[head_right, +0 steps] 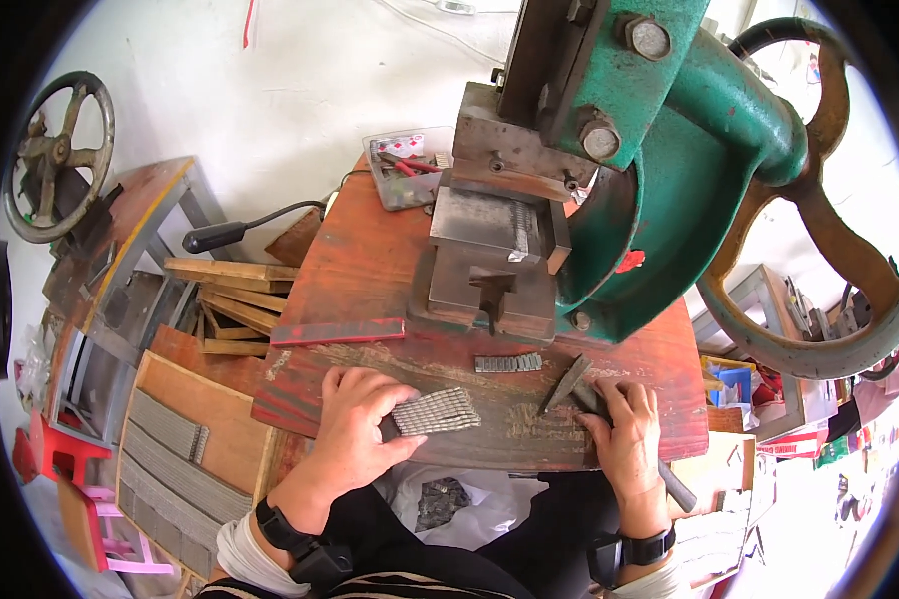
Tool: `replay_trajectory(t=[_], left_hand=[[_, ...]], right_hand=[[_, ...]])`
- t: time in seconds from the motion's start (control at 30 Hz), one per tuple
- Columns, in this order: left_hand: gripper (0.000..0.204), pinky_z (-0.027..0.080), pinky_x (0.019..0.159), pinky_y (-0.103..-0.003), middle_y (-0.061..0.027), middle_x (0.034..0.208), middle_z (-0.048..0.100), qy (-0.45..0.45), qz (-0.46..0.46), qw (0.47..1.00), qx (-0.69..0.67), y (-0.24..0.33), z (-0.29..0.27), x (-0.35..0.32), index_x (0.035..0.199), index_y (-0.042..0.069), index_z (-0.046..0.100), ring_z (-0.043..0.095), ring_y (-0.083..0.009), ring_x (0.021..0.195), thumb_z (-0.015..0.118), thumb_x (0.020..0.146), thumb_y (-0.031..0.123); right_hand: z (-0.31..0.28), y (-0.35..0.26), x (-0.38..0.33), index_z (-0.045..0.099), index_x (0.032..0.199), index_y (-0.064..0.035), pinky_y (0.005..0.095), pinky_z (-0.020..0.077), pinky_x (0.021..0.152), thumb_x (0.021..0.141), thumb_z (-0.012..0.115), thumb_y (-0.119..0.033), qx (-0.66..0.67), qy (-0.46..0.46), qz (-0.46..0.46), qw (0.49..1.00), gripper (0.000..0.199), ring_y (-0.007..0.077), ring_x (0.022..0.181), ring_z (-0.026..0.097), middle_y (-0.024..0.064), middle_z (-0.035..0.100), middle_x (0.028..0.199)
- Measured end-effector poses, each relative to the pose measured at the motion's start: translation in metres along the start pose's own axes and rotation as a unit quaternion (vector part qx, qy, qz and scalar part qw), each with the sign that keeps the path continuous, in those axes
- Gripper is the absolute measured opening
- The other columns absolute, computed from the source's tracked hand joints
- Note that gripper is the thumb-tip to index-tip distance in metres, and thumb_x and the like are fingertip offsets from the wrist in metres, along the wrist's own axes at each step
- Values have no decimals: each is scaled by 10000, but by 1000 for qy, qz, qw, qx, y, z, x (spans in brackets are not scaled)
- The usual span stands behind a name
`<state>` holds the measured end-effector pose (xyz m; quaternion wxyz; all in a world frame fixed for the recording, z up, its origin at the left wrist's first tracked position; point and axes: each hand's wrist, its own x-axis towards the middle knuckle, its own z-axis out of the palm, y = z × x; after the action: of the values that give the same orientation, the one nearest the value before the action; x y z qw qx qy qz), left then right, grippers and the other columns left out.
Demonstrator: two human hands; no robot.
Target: Operating a manual press machine to form or mark small metal components.
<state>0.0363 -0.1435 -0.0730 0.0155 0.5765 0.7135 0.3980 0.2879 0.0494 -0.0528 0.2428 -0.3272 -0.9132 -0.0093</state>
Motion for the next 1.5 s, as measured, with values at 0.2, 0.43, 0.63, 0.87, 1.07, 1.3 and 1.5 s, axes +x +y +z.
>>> replay_trajectory(t=[0.2, 0.43, 0.63, 0.87, 1.07, 1.3, 1.5], left_hand=[[428, 323, 962, -464, -35, 968, 633, 7, -6, 1000, 13, 2, -6, -4, 1002, 82, 671, 542, -256, 1003, 833, 620, 190], [448, 320, 952, -464, -40, 980, 634, 15, -3, 1000, 10, -4, 0, -4, 1003, 82, 664, 541, -266, 1002, 839, 603, 187], [452, 326, 952, -470, -42, 968, 637, 19, -6, 1000, 17, 0, 1, -1, 1000, 86, 661, 546, -271, 1000, 828, 592, 184], [489, 324, 960, -473, -44, 962, 641, 27, -21, 998, 43, 8, 3, 2, 998, 83, 657, 551, -269, 999, 842, 565, 217], [461, 318, 972, -473, -44, 963, 646, 31, -17, 998, 54, 7, 8, 2, 970, 76, 676, 549, -260, 990, 857, 591, 267], [454, 315, 973, -477, -35, 970, 641, 33, -18, 998, 50, 8, 8, 2, 965, 73, 687, 541, -256, 1000, 857, 608, 296], [456, 311, 978, -482, -36, 983, 639, 26, -26, 998, 56, 4, 8, -1, 975, 75, 685, 541, -253, 1005, 855, 609, 289]], right_hand=[[2, 0, 2, 610, 1112, 8, 414, 484, 784, 763, 712, -46, 11, -34, -41, 999, 368, 375, 911, 578, 175, 596, 981], [-36, -88, 14, 565, 1117, 8, 444, 508, 593, 865, 605, 4, 213, -146, -97, 961, 255, 397, 694, 634, 198, 613, 801], [-18, -114, 19, 568, 1137, -18, 418, 527, 546, 851, 655, -40, 173, -145, -148, 963, 300, 345, 643, 643, 155, 606, 758], [-18, -115, 20, 572, 1149, -23, 419, 537, 539, 858, 654, -52, 167, -147, -142, 965, 304, 350, 642, 650, 152, 610, 763], [-20, -109, 26, 569, 1151, -24, 431, 537, 564, 838, 663, -45, 198, -160, -147, 956, 328, 372, 683, 649, 162, 618, 779], [-32, -113, 26, 560, 1170, -25, 439, 517, 562, 842, 663, -64, 148, -179, -157, 960, 345, 371, 667, 637, 166, 618, 767], [-58, -123, 36, 591, 1173, -21, 418, 521, 528, 834, 694, -74, 237, -44, -159, 957, 359, 346, 605, 632, 152, 620, 747]])
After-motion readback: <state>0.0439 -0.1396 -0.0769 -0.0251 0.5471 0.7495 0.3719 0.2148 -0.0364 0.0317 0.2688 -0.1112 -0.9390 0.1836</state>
